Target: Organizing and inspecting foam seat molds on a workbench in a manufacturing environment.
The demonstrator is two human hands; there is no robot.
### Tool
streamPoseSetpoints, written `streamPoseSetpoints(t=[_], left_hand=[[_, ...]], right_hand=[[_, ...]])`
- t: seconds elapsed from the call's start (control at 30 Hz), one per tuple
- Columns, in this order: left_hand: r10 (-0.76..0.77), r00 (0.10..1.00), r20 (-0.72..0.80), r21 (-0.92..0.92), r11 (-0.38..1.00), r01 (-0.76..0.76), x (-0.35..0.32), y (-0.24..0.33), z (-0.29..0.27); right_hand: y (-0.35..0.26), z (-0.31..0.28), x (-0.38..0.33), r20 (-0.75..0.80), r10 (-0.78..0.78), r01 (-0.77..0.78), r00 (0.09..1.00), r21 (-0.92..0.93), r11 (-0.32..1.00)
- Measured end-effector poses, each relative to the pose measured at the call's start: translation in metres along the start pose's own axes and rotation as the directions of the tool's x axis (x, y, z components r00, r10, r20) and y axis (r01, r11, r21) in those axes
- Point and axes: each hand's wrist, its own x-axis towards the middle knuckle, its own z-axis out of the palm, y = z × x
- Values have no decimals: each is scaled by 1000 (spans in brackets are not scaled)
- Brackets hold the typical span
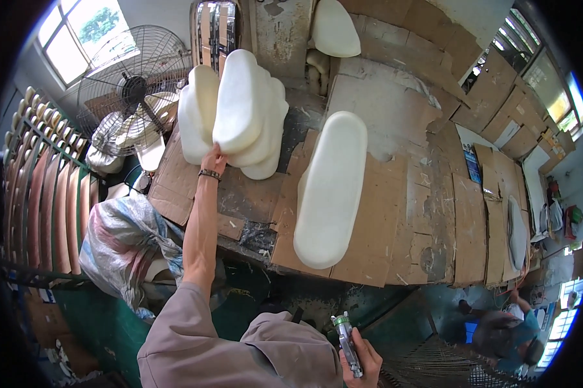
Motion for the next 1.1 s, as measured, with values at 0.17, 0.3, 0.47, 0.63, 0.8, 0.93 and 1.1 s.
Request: streamPoseSetpoints(t=[0.17, 0.3, 0.47, 0.63, 0.8, 0.93, 1.1], left_hand=[[37, 965, -260, -66, 996, -55, -47, -45, -14], [-29, 965, -259, 124, 990, 63, -137, -92, -18], [-388, 886, -253, 212, 872, 442, -269, -165, -14], [-528, 797, -293, 396, 691, 604, -350, -193, -48], [-522, 750, -406, 546, 519, 657, -374, -198, -68], [-513, 742, -432, 628, 419, 656, -380, -200, -98], [-490, 708, -508, 647, 326, 689, -395, -200, -138]], right_hand=[[4, 4, 3, -26, 11, -12, 1000, -40, 999], [1, 4, 6, -61, 31, -33, 998, -25, 999], [29, 7, -3, -174, 73, -76, 982, -16, 997], [19, -13, 3, -247, -29, 8, 969, -88, 996], [7, -23, -6, -316, -168, 109, 934, -195, 975], [3, -31, -23, -204, -146, 133, 968, -77, 988], [10, -36, -43, -262, -175, 141, 949, -143, 980]])
